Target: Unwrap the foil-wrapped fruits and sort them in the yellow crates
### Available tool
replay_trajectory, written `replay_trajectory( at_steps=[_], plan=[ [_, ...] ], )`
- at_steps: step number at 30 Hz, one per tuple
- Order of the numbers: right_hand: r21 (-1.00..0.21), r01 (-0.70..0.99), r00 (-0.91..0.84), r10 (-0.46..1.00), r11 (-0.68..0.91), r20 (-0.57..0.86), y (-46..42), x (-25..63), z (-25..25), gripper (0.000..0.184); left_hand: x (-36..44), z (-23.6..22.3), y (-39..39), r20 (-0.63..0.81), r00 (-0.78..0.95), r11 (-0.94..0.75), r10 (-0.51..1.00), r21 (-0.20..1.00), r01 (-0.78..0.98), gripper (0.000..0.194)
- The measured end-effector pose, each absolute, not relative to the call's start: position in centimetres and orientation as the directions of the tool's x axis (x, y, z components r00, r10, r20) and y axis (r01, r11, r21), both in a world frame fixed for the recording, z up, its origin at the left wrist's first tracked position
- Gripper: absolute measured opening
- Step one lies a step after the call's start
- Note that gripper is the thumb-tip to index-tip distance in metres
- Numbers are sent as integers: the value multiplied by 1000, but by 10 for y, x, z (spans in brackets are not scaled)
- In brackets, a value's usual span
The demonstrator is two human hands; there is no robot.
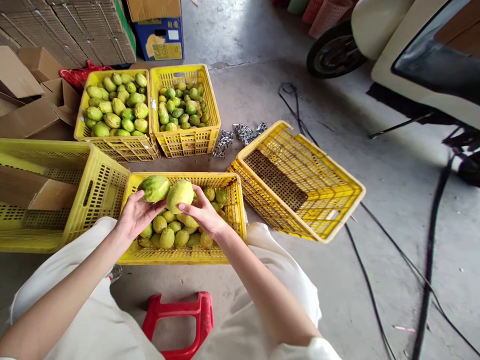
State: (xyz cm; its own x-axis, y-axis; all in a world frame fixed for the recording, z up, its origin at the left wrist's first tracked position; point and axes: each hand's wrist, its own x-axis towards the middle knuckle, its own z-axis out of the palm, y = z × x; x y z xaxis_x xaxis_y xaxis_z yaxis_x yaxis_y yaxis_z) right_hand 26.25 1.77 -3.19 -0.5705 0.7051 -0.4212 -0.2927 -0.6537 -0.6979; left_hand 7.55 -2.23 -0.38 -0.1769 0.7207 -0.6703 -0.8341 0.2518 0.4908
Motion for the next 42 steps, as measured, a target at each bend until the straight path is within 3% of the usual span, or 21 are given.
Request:
replay_trajectory(
  at_steps=[4, 9, 21, 24, 30, 37, 42],
  plan=[
    [-676, -313, -591, 694, -668, -411, 16, 261, -29, 69, 74, -5, -23, -622, -211, 184, 754, 508, -841, 42],
    [-664, -350, -556, 717, -660, -420, 17, 261, -28, 63, 75, -5, -21, -662, -252, 159, 706, 494, -855, 39],
    [-682, -385, -485, 764, -622, -424, 21, 262, -36, 62, 68, -5, -21, -669, -173, 299, 723, 529, -794, 31],
    [-679, -361, -485, 751, -639, -449, 21, 262, -39, 54, 65, -8, -21, -661, -176, 316, 729, 553, -771, 34],
    [-695, -335, -441, 757, -637, -481, 19, 260, -40, 54, 65, -17, -25, -610, -154, 306, 777, 580, -755, 42],
    [-662, -280, -513, 691, -696, -509, 16, 258, -35, 59, 69, -12, -23, -645, -152, 314, 749, 548, -776, 36],
    [-622, -345, -471, 703, -703, -533, 17, 257, -38, 56, 70, -7, -23, -658, -159, 274, 736, 504, -819, 35]
  ],
)
